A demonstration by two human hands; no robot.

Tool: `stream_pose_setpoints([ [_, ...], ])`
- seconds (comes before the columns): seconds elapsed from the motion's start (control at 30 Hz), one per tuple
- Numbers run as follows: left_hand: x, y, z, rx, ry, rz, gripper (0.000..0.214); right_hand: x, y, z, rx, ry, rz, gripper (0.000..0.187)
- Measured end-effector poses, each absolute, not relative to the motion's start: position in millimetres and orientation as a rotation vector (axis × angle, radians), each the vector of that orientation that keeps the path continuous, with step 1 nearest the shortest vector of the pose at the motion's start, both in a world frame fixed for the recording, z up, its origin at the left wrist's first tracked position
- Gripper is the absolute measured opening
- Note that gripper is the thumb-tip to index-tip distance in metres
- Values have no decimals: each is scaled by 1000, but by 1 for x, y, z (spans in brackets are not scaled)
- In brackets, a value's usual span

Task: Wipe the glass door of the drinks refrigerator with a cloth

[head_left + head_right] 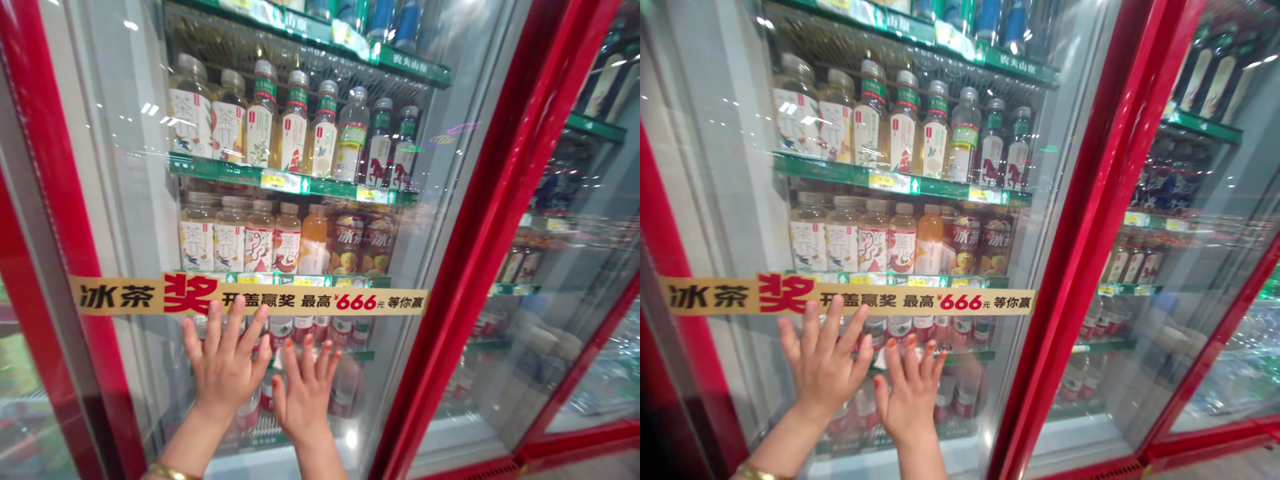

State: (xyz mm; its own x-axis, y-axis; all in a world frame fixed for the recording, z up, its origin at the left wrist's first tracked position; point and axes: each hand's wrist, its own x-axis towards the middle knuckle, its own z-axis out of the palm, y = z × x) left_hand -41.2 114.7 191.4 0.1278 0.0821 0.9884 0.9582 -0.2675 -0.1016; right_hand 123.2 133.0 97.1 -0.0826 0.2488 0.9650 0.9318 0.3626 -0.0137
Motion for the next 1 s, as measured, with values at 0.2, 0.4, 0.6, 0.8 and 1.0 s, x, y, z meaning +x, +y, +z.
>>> stream_pose_setpoints([
  [0.2, -41, 115, 190, -1539, -1066, -1267, 77, 189, 143, 66, -1249, -1296, -673, 72],
  [0.4, -41, 115, 191, -1530, -1061, -1266, 77, 131, 137, 65, -1277, -1232, -575, 71],
  [0.6, -43, 114, 190, -1539, -1055, -1258, 78, 141, 132, 70, -1158, -1472, -789, 75],
  [0.8, -42, 116, 188, -1529, -1054, -1266, 78, 193, 153, 180, -1302, -1152, -646, 70],
  [1.0, -42, 115, 189, -1536, -1061, -1276, 74, 155, 139, 191, -922, -1746, -1071, 76],
])
